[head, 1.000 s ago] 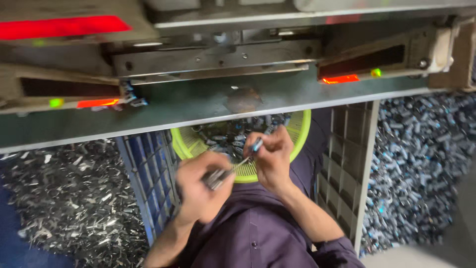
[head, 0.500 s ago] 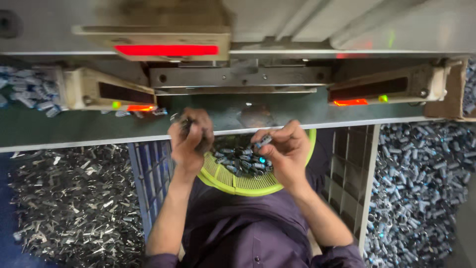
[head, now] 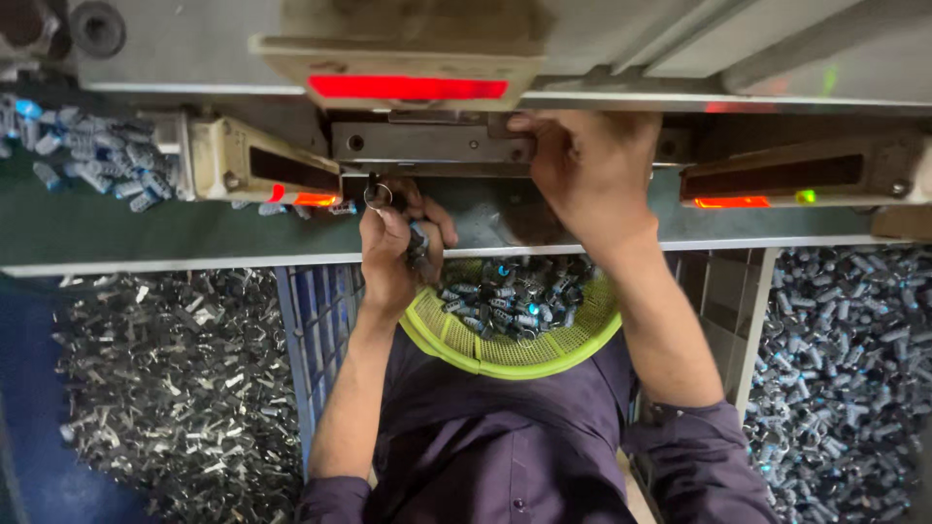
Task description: The person repeatedly picks small cylindrical components and metal rings from a green basket, inserts the components into a machine slot, and collects the assembled keychains as they fall. The process continues throughout the clip with consistent hand movements.
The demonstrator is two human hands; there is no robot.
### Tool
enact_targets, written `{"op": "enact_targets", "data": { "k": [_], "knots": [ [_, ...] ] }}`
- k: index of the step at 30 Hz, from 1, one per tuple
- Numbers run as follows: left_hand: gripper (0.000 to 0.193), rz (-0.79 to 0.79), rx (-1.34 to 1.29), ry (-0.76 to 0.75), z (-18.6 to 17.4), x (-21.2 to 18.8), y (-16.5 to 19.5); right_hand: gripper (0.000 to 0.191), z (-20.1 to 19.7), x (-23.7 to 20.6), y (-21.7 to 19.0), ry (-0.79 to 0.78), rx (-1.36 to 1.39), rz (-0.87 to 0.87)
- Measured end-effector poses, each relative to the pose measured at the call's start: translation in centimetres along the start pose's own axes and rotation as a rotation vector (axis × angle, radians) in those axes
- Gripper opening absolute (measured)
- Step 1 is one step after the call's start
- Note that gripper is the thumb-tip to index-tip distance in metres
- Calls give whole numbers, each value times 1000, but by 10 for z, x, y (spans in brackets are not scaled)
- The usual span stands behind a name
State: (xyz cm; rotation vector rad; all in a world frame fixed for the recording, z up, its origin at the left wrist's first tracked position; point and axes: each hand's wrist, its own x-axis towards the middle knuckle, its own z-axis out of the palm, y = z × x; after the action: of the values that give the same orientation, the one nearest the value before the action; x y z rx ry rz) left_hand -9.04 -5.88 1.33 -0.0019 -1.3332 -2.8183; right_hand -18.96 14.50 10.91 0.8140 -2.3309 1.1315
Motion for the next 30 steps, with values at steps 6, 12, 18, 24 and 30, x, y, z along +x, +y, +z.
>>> {"op": "enact_targets", "data": {
  "k": [6,12,18,24,30],
  "knots": [
    [50,-183,-149,51,4,-24,7,23,-15,-31,-51,132,-197,-137],
    [49,-73,-92,-78,21,-58,-12,30,18,-113,-78,-137,337,366],
    [58,-71,250,-250,46,-59,-3,32,13,-117,-76,-113,323,327],
    [39,45,385,-96,51,-66,1,44,8,-139,-68,-33,238,376],
    [19,521,1007,-145,41,-65,6,23,22,-172,-65,-32,784,843]
  ]
}}
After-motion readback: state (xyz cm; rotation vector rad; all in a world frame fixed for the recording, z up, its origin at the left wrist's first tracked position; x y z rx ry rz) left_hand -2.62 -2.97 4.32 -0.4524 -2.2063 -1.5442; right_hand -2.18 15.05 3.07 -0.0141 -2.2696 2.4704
